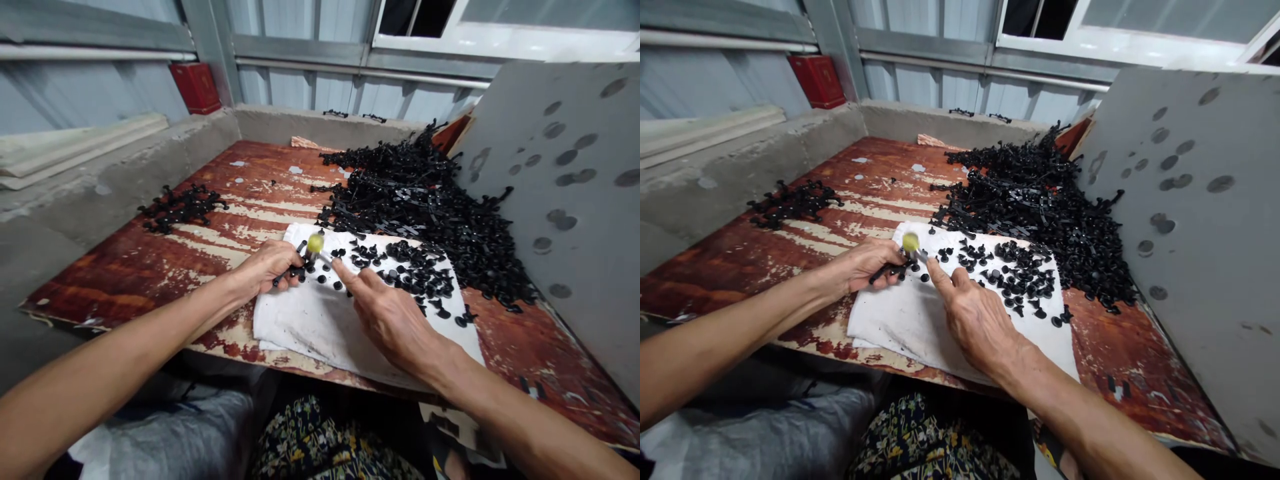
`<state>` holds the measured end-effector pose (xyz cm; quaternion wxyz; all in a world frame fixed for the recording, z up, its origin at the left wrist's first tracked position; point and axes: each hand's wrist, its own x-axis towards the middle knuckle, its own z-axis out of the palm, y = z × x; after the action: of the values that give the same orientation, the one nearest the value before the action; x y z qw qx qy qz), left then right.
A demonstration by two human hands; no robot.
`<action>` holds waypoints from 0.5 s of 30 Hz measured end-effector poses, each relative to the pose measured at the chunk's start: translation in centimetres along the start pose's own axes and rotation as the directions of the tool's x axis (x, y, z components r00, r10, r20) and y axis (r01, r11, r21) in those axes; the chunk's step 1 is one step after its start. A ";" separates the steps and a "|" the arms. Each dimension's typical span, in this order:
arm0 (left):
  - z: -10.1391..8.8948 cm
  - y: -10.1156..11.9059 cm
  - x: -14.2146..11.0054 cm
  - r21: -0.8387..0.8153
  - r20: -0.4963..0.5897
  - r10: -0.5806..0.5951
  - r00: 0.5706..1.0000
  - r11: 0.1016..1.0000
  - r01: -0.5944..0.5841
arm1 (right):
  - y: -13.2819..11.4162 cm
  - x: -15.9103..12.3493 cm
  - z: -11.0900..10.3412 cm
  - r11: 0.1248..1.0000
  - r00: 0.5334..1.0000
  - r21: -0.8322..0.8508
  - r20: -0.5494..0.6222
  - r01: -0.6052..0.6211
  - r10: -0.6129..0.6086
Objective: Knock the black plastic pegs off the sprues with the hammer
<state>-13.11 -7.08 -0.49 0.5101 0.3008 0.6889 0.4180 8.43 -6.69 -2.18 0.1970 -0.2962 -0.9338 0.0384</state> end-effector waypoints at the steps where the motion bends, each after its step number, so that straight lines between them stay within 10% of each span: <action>1: 0.0 -0.1 0.1 -0.015 -0.008 0.000 1.000 1.000 0.000 | 0.0 0.0 -0.1 1.000 1.000 -0.002 0.022 0.009 -0.009; 15: 0.1 -0.3 0.4 0.078 -0.027 -0.042 0.999 0.996 0.044 | 0.1 -0.2 -0.1 0.999 0.999 0.014 -0.021 -0.032 0.032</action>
<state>-13.15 -6.84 -1.00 0.4980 0.3005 0.7174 0.3834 8.68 -6.72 -2.13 0.2085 -0.3102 -0.9264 0.0448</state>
